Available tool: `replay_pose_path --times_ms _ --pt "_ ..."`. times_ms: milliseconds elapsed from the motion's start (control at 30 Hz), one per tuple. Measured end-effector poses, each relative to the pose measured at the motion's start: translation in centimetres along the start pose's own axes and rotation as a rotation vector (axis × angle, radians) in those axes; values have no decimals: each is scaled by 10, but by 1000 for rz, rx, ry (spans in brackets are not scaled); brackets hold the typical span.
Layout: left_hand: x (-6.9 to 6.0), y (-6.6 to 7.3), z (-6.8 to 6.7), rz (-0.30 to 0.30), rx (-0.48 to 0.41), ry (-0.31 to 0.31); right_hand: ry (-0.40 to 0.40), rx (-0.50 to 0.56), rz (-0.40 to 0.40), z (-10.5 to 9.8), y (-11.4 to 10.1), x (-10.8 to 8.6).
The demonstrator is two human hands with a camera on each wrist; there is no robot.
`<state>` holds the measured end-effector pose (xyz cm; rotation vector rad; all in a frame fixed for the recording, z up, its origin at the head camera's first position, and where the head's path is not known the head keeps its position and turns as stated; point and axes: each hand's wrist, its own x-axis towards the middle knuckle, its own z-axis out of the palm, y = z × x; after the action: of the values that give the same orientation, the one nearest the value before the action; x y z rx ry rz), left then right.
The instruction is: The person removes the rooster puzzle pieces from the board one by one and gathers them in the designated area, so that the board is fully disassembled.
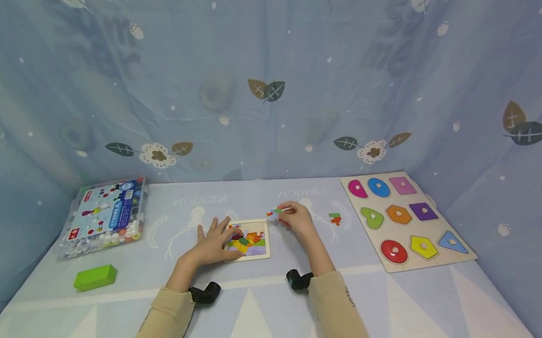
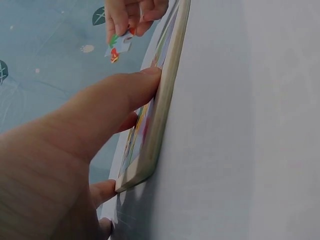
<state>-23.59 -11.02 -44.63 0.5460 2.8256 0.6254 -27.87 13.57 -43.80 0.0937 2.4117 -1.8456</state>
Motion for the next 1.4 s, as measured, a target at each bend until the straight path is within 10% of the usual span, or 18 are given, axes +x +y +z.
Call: replay_pose_path --times_ms 1400 --pt "1 -3 4 10 4 7 210 -2 123 -89 13 -7"
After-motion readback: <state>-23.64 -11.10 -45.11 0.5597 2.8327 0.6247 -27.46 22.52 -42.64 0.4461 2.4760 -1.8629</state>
